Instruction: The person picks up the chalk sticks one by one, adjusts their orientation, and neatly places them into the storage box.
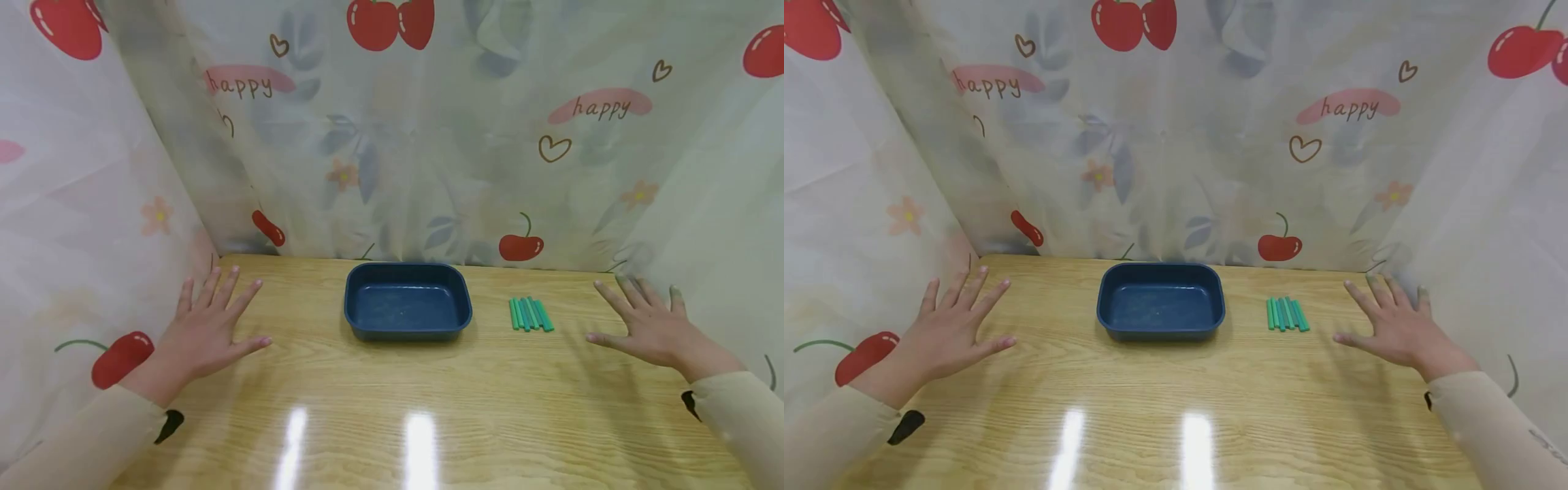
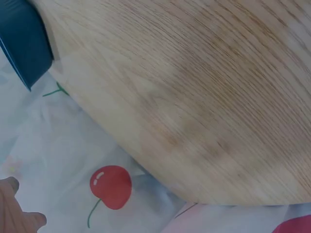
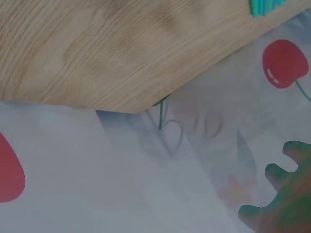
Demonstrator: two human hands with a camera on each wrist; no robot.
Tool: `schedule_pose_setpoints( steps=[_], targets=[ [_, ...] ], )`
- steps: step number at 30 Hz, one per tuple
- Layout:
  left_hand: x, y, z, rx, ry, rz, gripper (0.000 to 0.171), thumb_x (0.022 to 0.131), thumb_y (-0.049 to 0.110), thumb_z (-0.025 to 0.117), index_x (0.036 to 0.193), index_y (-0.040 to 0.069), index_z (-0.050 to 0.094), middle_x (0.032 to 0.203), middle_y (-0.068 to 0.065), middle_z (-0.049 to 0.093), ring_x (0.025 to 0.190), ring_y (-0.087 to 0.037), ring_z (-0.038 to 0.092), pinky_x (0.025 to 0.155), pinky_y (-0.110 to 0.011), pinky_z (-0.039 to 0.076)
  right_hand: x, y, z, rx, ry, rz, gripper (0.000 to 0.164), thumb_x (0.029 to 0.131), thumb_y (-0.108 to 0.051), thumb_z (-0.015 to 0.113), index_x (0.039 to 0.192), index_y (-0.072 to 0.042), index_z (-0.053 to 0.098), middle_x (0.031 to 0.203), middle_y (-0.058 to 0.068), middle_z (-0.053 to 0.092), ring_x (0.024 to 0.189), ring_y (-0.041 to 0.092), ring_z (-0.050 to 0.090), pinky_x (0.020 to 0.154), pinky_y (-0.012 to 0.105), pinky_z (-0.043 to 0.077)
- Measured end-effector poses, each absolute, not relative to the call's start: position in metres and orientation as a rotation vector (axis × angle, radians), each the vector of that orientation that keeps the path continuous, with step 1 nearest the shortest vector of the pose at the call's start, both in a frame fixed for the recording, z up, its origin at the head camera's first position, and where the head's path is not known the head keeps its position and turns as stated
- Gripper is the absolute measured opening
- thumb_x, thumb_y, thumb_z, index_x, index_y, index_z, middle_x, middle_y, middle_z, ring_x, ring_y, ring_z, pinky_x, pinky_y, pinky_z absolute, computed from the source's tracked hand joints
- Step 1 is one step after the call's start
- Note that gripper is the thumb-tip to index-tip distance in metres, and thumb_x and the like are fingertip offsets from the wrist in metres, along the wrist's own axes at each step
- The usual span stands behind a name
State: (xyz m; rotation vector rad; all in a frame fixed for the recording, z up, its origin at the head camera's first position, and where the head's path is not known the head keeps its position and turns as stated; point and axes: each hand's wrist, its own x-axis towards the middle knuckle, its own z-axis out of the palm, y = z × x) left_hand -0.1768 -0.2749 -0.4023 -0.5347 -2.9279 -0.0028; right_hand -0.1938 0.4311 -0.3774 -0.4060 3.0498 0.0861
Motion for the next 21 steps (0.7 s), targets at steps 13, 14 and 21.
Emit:
schedule_pose_setpoints(
  steps=[13,14,21],
  targets=[
    [-0.172,-0.262,-0.407,-0.489,-2.962,-0.025,0.097,0.09,0.077,0.045,0.163,0.024,0.008,0.164,-0.025,0.009,0.15,-0.045,-0.005,0.113,-0.06,-0.02,-0.182,0.418,-0.383,-0.402,3.085,-0.036,0.104,0.091,-0.066,0.059,0.163,-0.023,-0.003,0.162,0.03,0.001,0.147,0.054,-0.006,0.099,0.084,-0.005],
    [-0.171,-0.261,-0.408,-0.487,-2.964,-0.046,0.097,0.091,0.076,0.046,0.163,0.024,0.008,0.165,-0.024,0.008,0.15,-0.045,-0.005,0.113,-0.061,-0.019,-0.181,0.417,-0.384,-0.4,3.087,-0.046,0.104,0.091,-0.066,0.059,0.163,-0.023,-0.003,0.163,0.03,0.001,0.147,0.053,-0.007,0.099,0.084,-0.004],
    [-0.167,-0.248,-0.411,-0.474,-2.971,-0.196,0.096,0.092,0.071,0.051,0.163,0.022,0.011,0.164,-0.025,0.01,0.15,-0.047,0.0,0.115,-0.065,-0.01,-0.177,0.405,-0.394,-0.423,3.095,-0.103,0.101,0.091,-0.065,0.059,0.163,-0.023,0.002,0.16,0.033,0.012,0.145,0.057,0.006,0.101,0.083,0.0]
  ],
)
